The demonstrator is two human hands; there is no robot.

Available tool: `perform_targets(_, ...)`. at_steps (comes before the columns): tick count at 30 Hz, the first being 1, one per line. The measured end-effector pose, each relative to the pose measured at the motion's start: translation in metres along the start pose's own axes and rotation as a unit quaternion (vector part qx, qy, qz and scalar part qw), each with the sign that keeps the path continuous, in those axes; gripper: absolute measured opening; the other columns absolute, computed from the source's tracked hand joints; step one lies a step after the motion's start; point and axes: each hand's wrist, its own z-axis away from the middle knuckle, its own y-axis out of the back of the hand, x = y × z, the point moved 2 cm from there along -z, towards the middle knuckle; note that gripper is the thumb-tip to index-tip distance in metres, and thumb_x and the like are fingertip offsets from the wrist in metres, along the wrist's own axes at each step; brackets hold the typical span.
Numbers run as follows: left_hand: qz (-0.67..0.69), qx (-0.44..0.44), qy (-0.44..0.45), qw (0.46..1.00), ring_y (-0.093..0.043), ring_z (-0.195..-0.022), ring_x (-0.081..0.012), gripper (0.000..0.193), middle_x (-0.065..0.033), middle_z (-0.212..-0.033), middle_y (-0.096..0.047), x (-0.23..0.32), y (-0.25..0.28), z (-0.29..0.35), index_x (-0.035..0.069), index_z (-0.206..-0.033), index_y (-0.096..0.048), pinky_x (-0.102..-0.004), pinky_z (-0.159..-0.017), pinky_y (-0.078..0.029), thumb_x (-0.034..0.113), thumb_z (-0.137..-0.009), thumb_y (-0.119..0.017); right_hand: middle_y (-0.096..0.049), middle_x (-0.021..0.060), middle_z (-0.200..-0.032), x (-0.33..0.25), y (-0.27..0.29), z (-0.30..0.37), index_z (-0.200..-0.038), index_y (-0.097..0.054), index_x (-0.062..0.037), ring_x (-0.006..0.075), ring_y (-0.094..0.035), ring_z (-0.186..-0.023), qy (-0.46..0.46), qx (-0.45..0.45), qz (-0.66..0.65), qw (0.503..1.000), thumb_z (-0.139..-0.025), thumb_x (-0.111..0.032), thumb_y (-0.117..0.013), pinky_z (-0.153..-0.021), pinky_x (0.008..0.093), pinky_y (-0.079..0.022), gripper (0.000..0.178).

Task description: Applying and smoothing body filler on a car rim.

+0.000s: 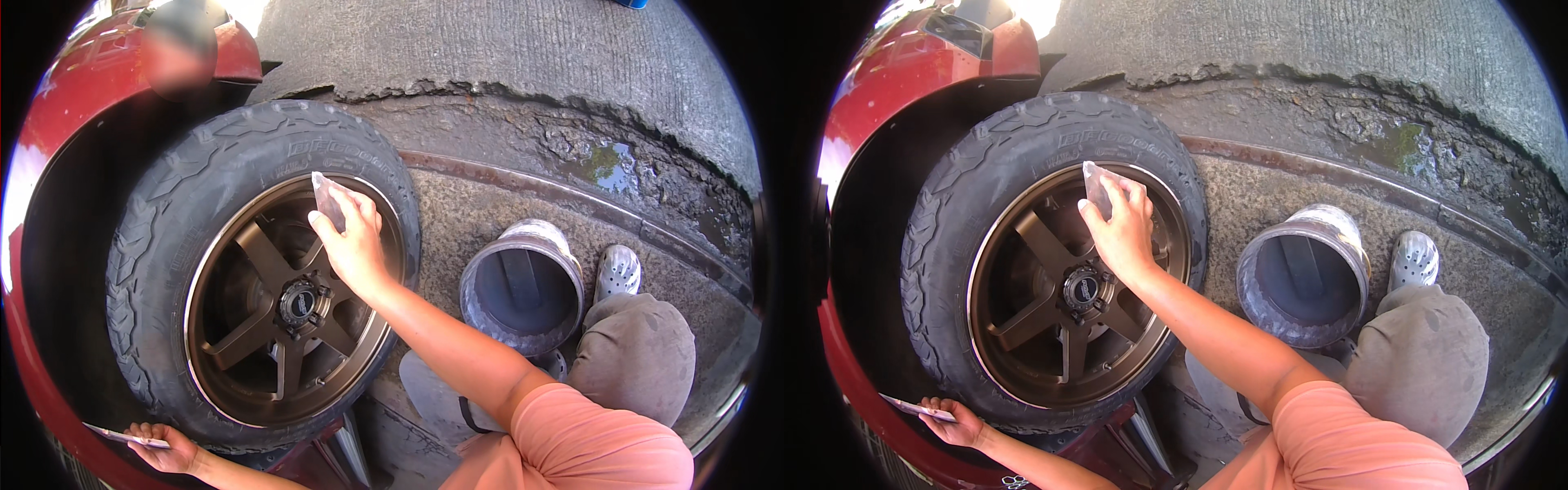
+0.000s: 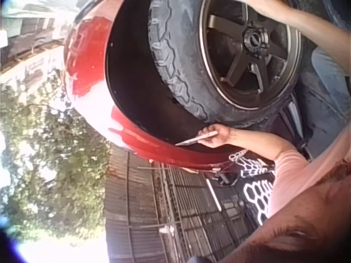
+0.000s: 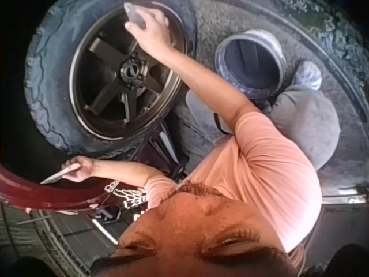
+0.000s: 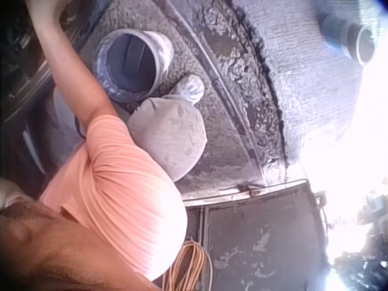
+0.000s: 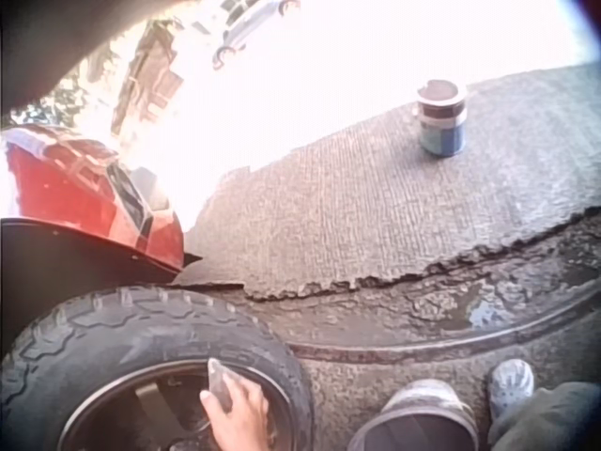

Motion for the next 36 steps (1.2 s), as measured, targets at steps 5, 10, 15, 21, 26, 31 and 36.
perform_targets(5,-0.002,0.006,-0.001,1.0,-0.049,-0.072,-0.0107,0.023,-0.0044,-0.086,-0.04,0.001,0.0,0.0,-0.004,-0.113,-0.041,-0.0226,-0.062,-0.051,0.015,-0.102,-0.047,-0.044,0.0173,-0.132,0.001,0.001,0.0,-0.13,-0.057,-0.0072,0.0386,-0.041,-0.124,0.015,0.01,-0.005,1.0,-0.086,-0.037,-0.068,-0.103,0.0484,-0.038,0.054)
perform_targets(10,0.002,-0.003,0.002,1.0,-0.049,-0.073,-0.0112,0.024,-0.0048,-0.086,-0.041,-0.002,0.002,0.0,-0.005,-0.114,-0.04,-0.0229,-0.063,-0.052,0.015,-0.102,-0.047,-0.042,0.0195,-0.134,0.011,-0.009,0.0,-0.13,-0.056,-0.0055,0.0394,-0.039,-0.125,0.062,0.039,0.002,0.997,-0.086,-0.036,-0.068,-0.104,0.0483,-0.036,0.055)
perform_targets(15,-0.009,-0.01,0.002,1.0,-0.051,-0.074,-0.012,0.025,-0.0055,-0.087,-0.041,0.002,0.003,0.0,-0.005,-0.113,-0.04,-0.0238,-0.064,-0.053,0.017,-0.103,-0.046,-0.041,0.0198,-0.134,0.009,-0.006,0.003,-0.131,-0.054,-0.004,0.0394,-0.037,-0.126,0.032,0.027,-0.019,0.999,-0.087,-0.036,-0.068,-0.106,0.048,-0.034,0.056)
perform_targets(21,-0.01,-0.012,0.002,1.0,-0.051,-0.074,-0.0121,0.026,-0.0056,-0.088,-0.041,-0.001,0.001,0.001,-0.006,-0.115,-0.041,-0.024,-0.065,-0.053,0.017,-0.103,-0.046,-0.041,0.02,-0.134,0.013,-0.011,0.002,-0.132,-0.053,-0.004,0.0393,-0.037,-0.126,0.028,0.024,-0.022,0.999,-0.087,-0.035,-0.067,-0.106,0.0482,-0.034,0.056)
perform_targets(26,-0.021,-0.01,-0.001,1.0,-0.05,-0.074,-0.0116,0.026,-0.0054,-0.088,-0.041,0.001,-0.002,0.001,-0.006,-0.115,-0.041,-0.0236,-0.064,-0.052,0.017,-0.103,-0.046,-0.041,0.0204,-0.133,0.012,-0.006,0.004,-0.132,-0.053,-0.0045,0.0395,-0.037,-0.126,0.015,0.031,-0.026,0.999,-0.087,-0.036,-0.069,-0.106,0.0485,-0.034,0.057)
perform_targets(31,-0.024,0.001,-0.002,1.0,-0.05,-0.073,-0.0112,0.026,-0.0053,-0.088,-0.041,-0.001,0.002,0.001,-0.006,-0.114,-0.041,-0.0234,-0.063,-0.052,0.017,-0.103,-0.046,-0.042,0.0213,-0.132,0.011,-0.011,0.001,-0.131,-0.053,-0.0048,0.0404,-0.038,-0.125,0.043,0.037,-0.016,0.998,-0.086,-0.035,-0.069,-0.105,0.0493,-0.034,0.056)
perform_targets(36,-0.035,0.015,-0.008,0.999,-0.05,-0.074,-0.0112,0.027,-0.0054,-0.088,-0.042,0.0,-0.001,0.002,-0.006,-0.115,-0.041,-0.0234,-0.063,-0.052,0.017,-0.102,-0.047,-0.041,0.0214,-0.134,0.011,-0.007,0.007,-0.131,-0.053,-0.0046,0.041,-0.037,-0.126,0.052,0.037,-0.008,0.998,-0.086,-0.037,-0.069,-0.106,0.0498,-0.034,0.057)
